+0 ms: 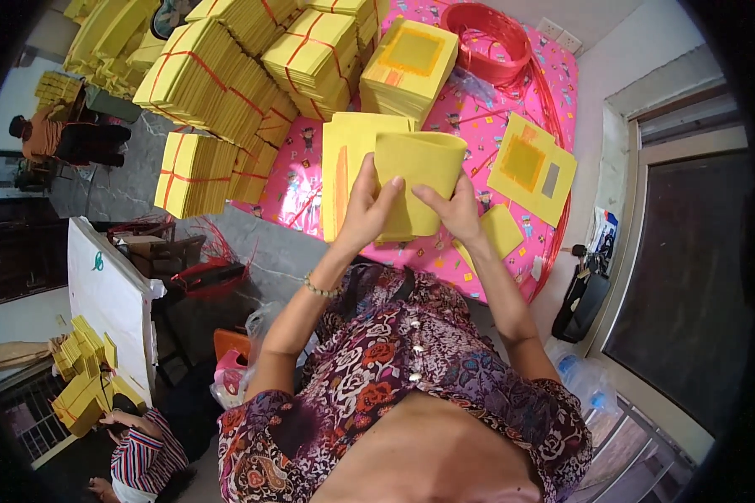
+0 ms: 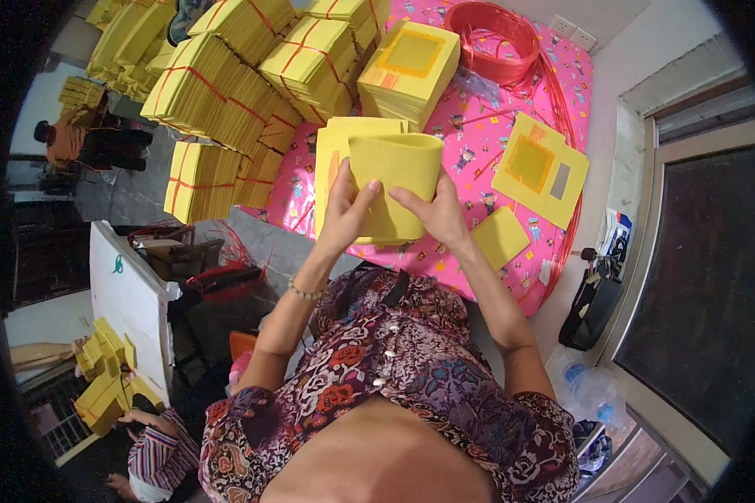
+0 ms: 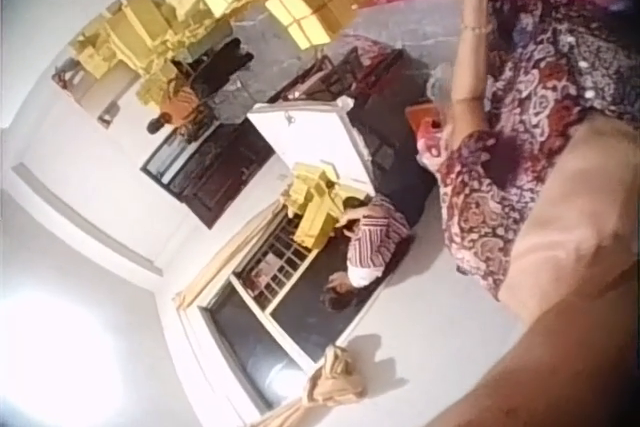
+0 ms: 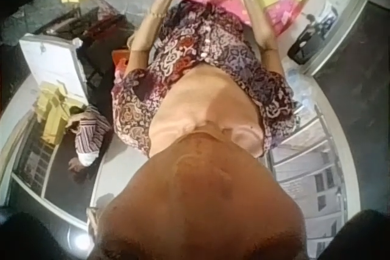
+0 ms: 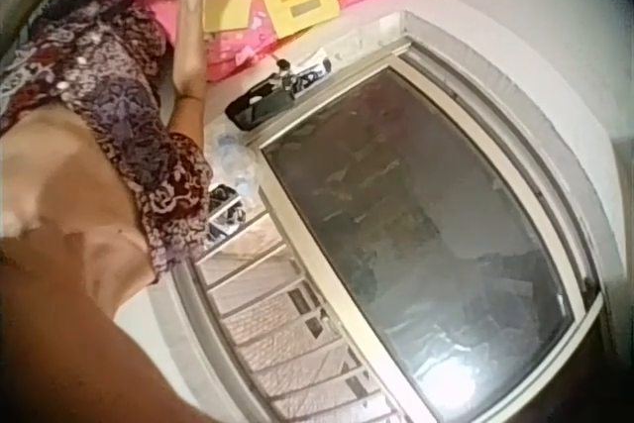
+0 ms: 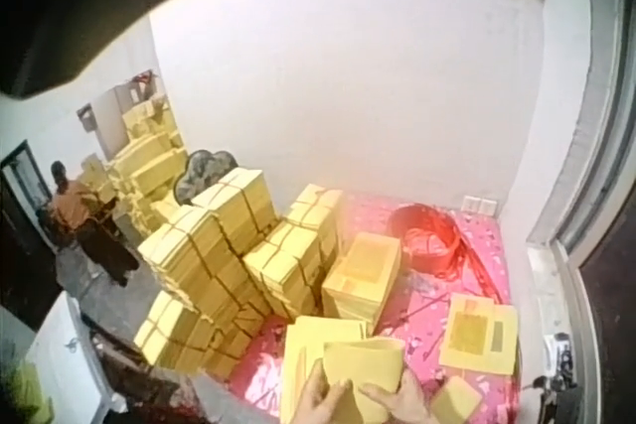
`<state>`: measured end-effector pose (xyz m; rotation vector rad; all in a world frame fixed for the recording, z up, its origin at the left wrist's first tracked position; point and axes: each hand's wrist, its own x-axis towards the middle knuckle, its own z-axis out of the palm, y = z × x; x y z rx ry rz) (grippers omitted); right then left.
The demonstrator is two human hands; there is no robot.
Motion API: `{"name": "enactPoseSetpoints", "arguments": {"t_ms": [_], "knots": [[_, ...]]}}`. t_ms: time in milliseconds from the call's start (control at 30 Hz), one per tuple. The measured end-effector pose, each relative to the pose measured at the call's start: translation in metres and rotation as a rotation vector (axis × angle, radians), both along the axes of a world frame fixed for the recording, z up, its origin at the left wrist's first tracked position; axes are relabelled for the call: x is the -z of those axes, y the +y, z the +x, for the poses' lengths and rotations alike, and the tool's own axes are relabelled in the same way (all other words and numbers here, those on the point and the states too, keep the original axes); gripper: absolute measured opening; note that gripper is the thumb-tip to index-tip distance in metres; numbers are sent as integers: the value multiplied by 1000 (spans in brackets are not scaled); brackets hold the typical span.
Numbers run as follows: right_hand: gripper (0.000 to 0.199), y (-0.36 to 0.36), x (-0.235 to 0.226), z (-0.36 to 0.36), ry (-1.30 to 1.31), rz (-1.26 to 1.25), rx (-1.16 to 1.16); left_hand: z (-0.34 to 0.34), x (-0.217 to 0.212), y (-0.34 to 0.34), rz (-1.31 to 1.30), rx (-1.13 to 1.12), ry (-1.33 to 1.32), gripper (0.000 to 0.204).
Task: Counting and bundling stacks of yellow joss paper with silver foil using red string.
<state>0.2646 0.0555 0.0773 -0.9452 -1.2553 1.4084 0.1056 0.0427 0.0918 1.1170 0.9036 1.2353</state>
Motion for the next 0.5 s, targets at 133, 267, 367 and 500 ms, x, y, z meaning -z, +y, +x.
{"name": "enactPoseSetpoints", "arguments": {"t_ms": [133,267,367,500], "knots": [[45,-7,-8,3,19,10,19,3,-1,-6,83,-31,11,34],[43,-14,-17,6,43,-13,31,6,-4,-11,116,-33,16,33],[41,-13,-19,8,57,-23,36,9,-4,-12,121,-15,7,37],[39,-14,-19,11,77,-35,49,13,-5,-9,122,6,61,37]]}}
